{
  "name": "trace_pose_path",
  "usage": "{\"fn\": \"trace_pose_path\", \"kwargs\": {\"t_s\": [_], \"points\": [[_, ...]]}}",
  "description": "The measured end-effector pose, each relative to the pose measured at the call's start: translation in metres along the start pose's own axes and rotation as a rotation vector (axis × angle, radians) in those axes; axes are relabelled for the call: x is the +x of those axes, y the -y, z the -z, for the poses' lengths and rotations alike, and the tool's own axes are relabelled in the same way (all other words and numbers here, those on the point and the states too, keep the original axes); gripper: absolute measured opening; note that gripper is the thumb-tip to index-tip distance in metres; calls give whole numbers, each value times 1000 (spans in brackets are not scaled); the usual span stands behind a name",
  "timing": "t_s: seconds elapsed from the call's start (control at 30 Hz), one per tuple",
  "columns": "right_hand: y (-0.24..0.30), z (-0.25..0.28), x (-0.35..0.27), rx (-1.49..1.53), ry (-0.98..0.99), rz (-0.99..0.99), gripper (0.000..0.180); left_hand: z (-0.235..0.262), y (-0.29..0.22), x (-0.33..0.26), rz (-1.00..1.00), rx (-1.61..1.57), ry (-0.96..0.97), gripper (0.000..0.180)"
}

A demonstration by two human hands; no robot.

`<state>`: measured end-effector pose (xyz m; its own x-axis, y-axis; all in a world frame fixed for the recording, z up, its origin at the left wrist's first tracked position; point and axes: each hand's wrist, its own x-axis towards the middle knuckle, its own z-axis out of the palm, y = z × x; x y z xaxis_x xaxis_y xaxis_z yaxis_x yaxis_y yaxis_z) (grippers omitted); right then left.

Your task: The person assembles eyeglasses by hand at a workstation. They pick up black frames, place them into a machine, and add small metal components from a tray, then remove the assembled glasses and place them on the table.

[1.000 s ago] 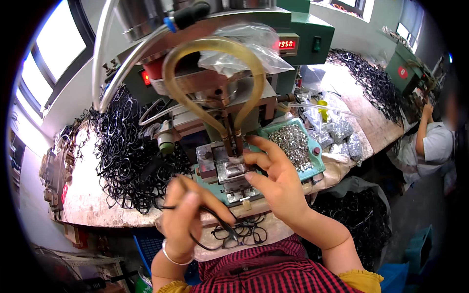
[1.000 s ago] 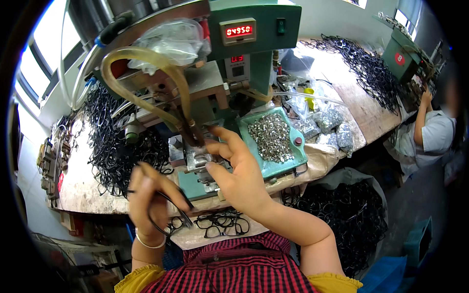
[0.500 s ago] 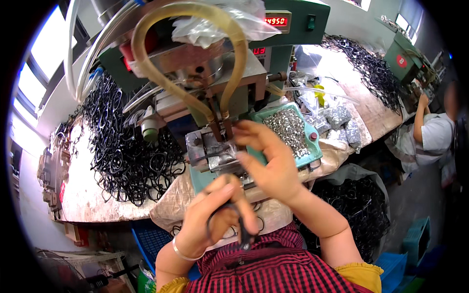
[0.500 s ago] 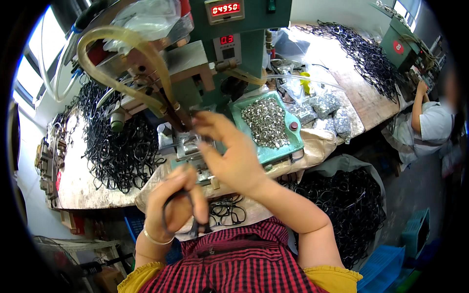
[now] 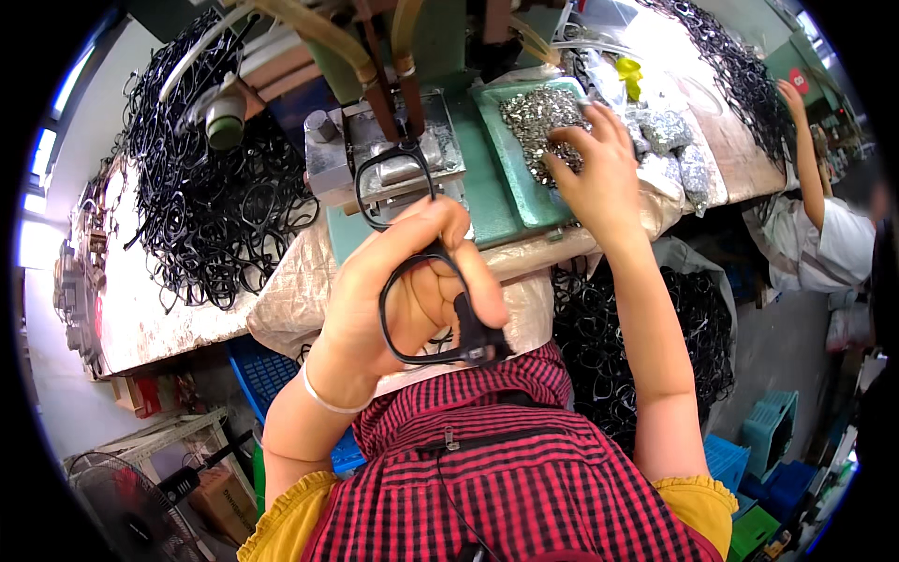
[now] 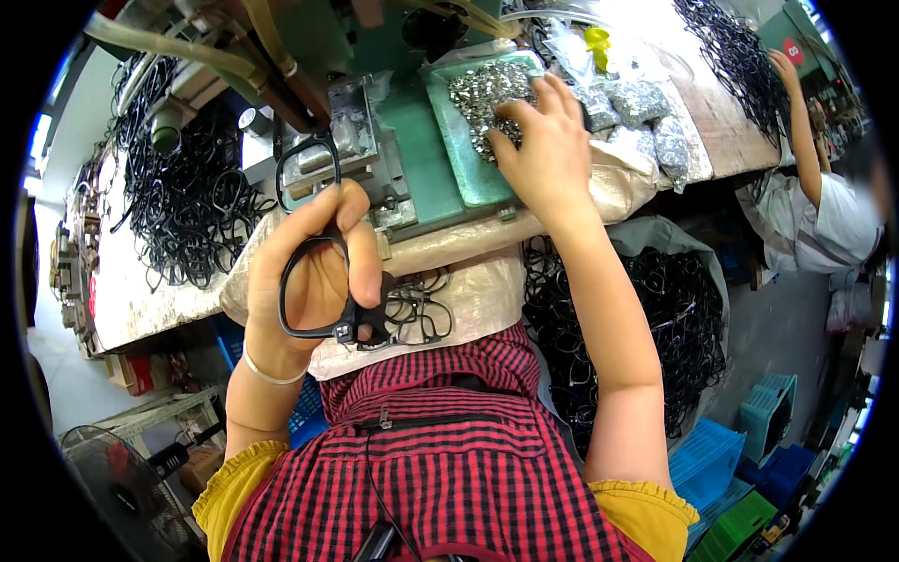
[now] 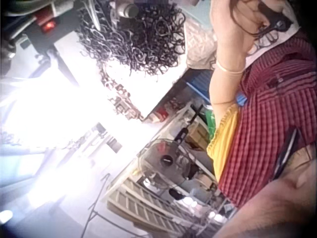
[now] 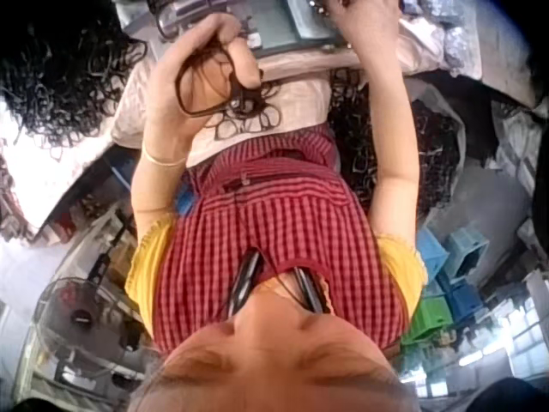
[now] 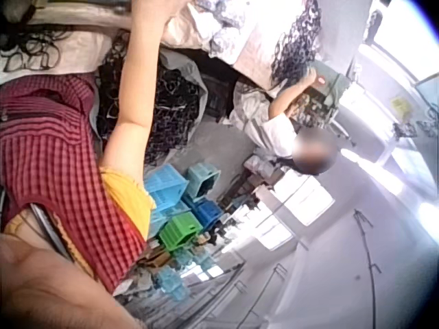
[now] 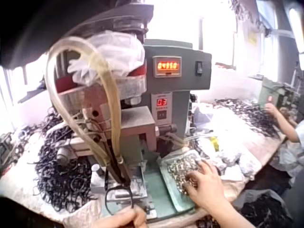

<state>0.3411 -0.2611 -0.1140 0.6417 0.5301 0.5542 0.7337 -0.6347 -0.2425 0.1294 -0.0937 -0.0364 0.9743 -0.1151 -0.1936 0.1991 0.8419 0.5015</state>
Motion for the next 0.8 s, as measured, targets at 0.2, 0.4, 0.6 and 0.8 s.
{"fn": "trace_pose_path", "kwargs": {"t_s": [0.2, 0.4, 0.6, 0.8], "points": [[4, -17, 6, 166, -163, 21, 12, 69, 102, 12, 228, 1399, 389, 56], [13, -19, 11, 216, -145, -67, 11, 123, 129, -39, -175, 2396, -229, 35], [16, -21, 22, 221, -234, 3, 10, 88, 44, -158, 1170, 2206, -207, 46], [27, -28, 33, 230, -228, 34, 12, 100, 9, -141, 613, 1961, -325, 46]]}}
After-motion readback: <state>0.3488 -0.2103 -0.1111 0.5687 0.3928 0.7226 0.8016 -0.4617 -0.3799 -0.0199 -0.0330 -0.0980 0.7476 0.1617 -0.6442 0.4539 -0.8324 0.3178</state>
